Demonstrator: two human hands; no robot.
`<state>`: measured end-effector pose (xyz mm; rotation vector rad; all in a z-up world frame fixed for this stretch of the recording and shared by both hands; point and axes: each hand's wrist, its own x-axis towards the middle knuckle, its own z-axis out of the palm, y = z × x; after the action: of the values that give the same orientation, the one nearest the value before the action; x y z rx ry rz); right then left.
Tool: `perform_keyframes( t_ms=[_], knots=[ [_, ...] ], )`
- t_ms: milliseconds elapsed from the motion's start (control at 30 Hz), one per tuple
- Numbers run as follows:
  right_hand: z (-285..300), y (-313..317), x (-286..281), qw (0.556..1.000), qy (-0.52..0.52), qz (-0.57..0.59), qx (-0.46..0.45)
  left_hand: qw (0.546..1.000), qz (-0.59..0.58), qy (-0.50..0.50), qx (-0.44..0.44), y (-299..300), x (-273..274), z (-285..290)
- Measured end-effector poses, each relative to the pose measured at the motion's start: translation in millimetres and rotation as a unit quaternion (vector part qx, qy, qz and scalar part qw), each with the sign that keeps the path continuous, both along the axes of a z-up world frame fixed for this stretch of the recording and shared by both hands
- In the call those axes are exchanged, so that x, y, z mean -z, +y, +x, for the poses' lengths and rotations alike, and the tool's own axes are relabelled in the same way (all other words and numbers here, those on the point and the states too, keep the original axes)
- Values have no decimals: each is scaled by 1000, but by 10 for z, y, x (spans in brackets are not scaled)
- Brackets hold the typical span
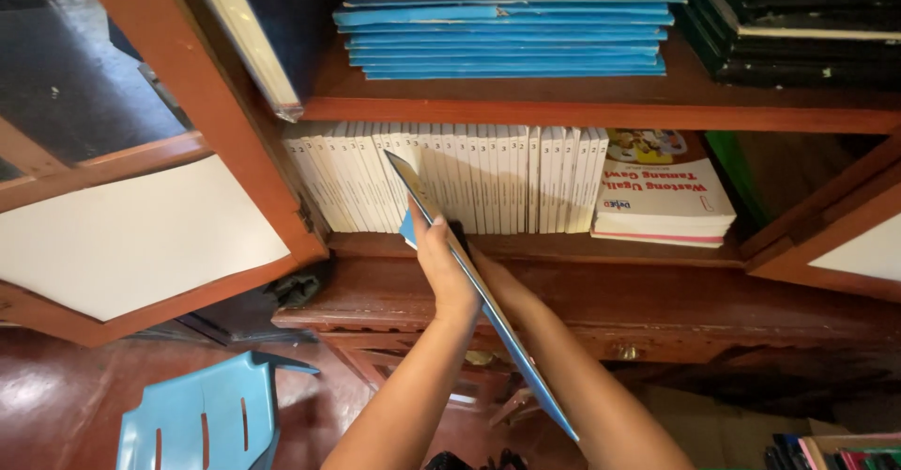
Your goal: Wiping dust off of various plastic folders using a cloth and organizing them on shelves and stacks.
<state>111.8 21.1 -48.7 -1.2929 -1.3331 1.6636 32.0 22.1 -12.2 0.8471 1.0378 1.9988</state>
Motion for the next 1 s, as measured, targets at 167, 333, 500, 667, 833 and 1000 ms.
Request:
perform_keyframes(
  t_ms=[167,333,500,667,833,1000],
  knots=[
    [283,-253,46,993,57,-96,34,1000,-7,21,10,-67,-194,89],
    [658,-473,-266,989,114,-84,48,997,0,83,7,-107,-213,230],
    [972,-407,-814,983,16,130,-131,980,4,192,40,-320,-465,346],
    [1148,-213,-719,991,-78,103,-41,955,27,278,102,-359,-98,325],
    [1335,-416,-451,993,-78,60,70,944,20,306,121,-445,143,16],
    [1430,-950,-351,958,79,40,273,950,-239,126,157,-467,424,-447]
  ],
)
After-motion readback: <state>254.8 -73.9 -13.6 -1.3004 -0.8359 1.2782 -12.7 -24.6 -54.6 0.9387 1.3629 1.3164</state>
